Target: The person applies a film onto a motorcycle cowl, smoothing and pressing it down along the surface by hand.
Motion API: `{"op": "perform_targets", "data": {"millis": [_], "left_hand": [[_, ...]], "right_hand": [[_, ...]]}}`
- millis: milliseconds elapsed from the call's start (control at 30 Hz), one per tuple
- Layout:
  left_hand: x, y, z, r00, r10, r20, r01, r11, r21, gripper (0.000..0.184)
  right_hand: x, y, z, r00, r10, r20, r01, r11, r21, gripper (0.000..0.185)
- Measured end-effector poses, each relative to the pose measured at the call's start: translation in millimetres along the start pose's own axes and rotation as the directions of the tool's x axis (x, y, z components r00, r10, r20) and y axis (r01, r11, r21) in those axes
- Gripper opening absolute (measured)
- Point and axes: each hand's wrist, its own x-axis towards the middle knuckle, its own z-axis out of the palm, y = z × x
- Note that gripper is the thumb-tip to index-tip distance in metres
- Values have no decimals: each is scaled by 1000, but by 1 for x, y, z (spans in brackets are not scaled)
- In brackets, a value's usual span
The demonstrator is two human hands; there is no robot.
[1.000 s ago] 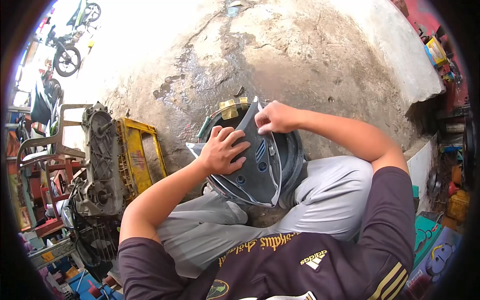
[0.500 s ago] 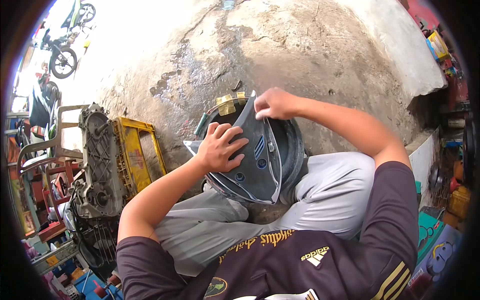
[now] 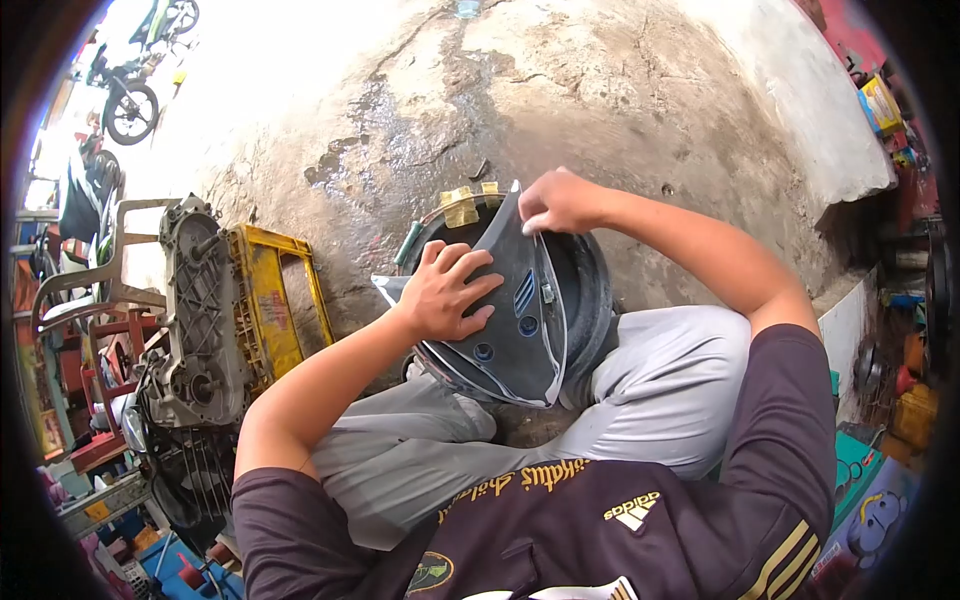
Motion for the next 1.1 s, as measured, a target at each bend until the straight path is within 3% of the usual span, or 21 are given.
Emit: {"op": "perform_targets", "data": {"millis": [167, 267, 400, 533, 633, 800, 900, 1000, 1033, 1100], "left_hand": [[0, 1, 0, 1000, -5, 0, 5, 1000, 9, 47], [0, 1, -1, 1000, -5, -9, 6, 1000, 7, 46], [0, 1, -2, 1000, -5, -7, 5, 1000, 3, 46], [0, -1, 2, 1000, -1, -4, 1, 1000, 3, 48], [0, -1, 2, 1000, 3, -11, -3, 1000, -1, 48], [0, -2, 0, 1000, 3, -11, -3, 1000, -2, 48], [-1, -1, 0, 1000, 1, -16, -1, 1000, 3, 47], [-1, -1, 1, 1000, 0, -6, 0, 1000, 3, 47], [-1, -1, 1, 1000, -6, 4, 6, 1000, 1, 47], [0, -1, 1, 1000, 0, 2, 0, 1000, 1, 47]], "right_hand": [[-18, -28, 25, 959, -119, 259, 128, 992, -20, 21], [-14, -21, 10, 975, -66, 212, 68, 998, -3, 22], [-3, 3, -5, 999, 21, 34, -22, 999, 44, 24], [-4, 0, -2, 999, 26, 28, -28, 998, 55, 24], [-15, -17, 13, 976, -29, 217, 38, 999, -36, 21], [-14, -18, 7, 976, -47, 211, 71, 992, -105, 25], [-5, 1, 2, 1000, 25, -5, -26, 997, -67, 26], [-5, -3, 10, 1000, 25, 2, -25, 991, -129, 25], [-9, -15, 15, 996, 23, 84, -19, 999, -48, 21], [-15, -28, 31, 985, -74, 155, 89, 992, -92, 20]]}}
